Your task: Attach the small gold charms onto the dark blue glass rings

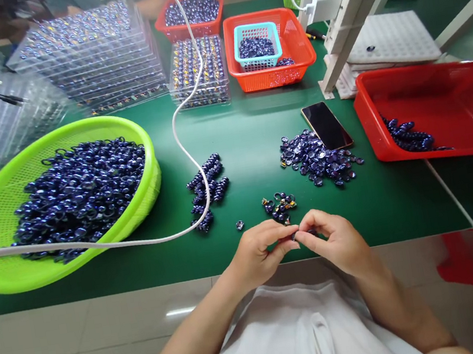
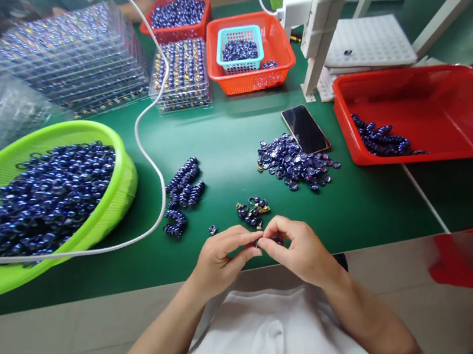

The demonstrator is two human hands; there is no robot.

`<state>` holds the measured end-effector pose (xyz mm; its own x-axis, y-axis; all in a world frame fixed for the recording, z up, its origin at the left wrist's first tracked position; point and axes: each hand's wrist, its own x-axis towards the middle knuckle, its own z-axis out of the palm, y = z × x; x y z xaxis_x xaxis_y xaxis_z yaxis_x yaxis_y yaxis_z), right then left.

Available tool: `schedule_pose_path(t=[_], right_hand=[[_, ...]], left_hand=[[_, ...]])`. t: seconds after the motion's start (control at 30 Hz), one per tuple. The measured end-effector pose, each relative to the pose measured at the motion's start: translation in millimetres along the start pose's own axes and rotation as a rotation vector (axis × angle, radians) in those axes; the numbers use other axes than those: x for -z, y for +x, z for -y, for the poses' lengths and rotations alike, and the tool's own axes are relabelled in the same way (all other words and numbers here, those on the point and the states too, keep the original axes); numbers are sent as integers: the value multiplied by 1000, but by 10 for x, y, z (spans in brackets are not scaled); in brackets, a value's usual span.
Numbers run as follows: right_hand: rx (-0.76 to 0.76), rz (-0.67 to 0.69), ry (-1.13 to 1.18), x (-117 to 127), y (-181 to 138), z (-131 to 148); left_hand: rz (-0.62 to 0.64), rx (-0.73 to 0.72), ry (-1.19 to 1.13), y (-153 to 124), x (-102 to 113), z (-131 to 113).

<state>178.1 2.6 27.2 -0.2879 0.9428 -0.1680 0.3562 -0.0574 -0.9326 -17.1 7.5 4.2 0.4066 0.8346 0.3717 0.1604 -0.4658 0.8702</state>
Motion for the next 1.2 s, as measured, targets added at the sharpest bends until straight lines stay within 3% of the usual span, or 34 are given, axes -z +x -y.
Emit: schedule_pose_path(t=[0.23, 0.43, 0.53, 0.73, 0.87, 1.07, 1.2], right_hand=[[90, -115, -119, -75, 26, 53], [40, -87, -61, -60, 45, 10], [29, -53, -61, -39, 36, 8], [95, -113, -143, -64, 27, 35], [85, -98, -37, -76, 39, -11], [1, -10, 312, -56, 20, -162], [27, -54, 287, -53, -20, -205]], left_hand=[[-34, 56, 7, -25, -13, -21], [-86, 187, -80, -38, -64, -52], [-87, 148, -70, -53, -87, -29], [-82, 130, -39, -27, -77, -42], [-111, 297, -126, 4, -80, -107], [-236, 686, -492, 64, -126, -161], [-282, 770, -576, 123, -123, -164]])
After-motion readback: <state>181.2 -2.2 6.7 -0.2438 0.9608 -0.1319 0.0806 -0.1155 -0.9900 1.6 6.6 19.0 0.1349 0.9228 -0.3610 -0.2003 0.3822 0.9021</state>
